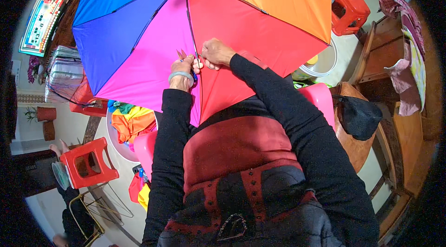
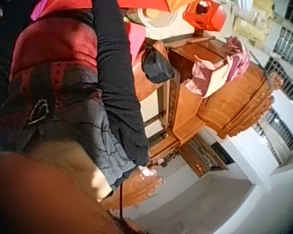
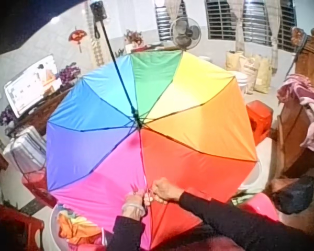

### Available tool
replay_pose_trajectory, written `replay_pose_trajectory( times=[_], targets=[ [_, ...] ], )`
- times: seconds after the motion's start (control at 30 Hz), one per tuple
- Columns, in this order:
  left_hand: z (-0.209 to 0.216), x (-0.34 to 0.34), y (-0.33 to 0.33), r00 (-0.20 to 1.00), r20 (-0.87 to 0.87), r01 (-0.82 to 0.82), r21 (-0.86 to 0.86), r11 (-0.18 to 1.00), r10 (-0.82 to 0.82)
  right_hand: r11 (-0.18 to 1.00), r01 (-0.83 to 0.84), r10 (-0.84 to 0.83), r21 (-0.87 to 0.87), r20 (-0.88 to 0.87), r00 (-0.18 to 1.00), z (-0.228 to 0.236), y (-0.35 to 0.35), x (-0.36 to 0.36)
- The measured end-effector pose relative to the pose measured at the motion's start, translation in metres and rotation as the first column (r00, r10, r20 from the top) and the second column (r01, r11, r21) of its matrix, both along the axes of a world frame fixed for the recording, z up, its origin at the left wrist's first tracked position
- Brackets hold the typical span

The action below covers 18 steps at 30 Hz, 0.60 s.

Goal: Repairing a rainbow umbrella by sewing the fabric back onto the ribs using a needle and thread.

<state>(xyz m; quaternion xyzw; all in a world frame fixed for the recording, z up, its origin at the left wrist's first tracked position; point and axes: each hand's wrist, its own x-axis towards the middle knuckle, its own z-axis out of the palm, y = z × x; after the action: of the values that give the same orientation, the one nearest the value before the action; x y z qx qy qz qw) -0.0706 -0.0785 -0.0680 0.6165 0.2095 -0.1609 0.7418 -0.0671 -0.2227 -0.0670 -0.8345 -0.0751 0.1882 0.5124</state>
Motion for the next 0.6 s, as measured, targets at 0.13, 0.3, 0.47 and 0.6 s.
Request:
replay_pose_trajectory(
  times=[0.13,0.3,0.47,0.6],
  targets=[
    [0.003,-0.002,0.002,0.997,-0.012,0.079,0.062,0.995,-0.078,0.933,0.239,-0.190,0.270,-0.196,0.962,0.013,0.005,-0.010],
    [0.002,-0.005,-0.005,0.999,0.018,0.034,0.094,0.995,-0.036,0.958,0.199,-0.185,0.208,-0.085,0.979,0.003,0.011,-0.005],
    [0.001,-0.006,-0.014,0.995,0.101,-0.030,0.147,0.989,0.015,0.915,0.178,0.111,-0.361,0.652,0.750,-0.011,-0.028,0.016],
    [-0.002,-0.007,-0.004,0.991,0.116,-0.076,0.128,0.989,0.061,0.891,0.190,0.248,-0.413,0.792,0.558,0.046,-0.050,0.010]
  ],
)
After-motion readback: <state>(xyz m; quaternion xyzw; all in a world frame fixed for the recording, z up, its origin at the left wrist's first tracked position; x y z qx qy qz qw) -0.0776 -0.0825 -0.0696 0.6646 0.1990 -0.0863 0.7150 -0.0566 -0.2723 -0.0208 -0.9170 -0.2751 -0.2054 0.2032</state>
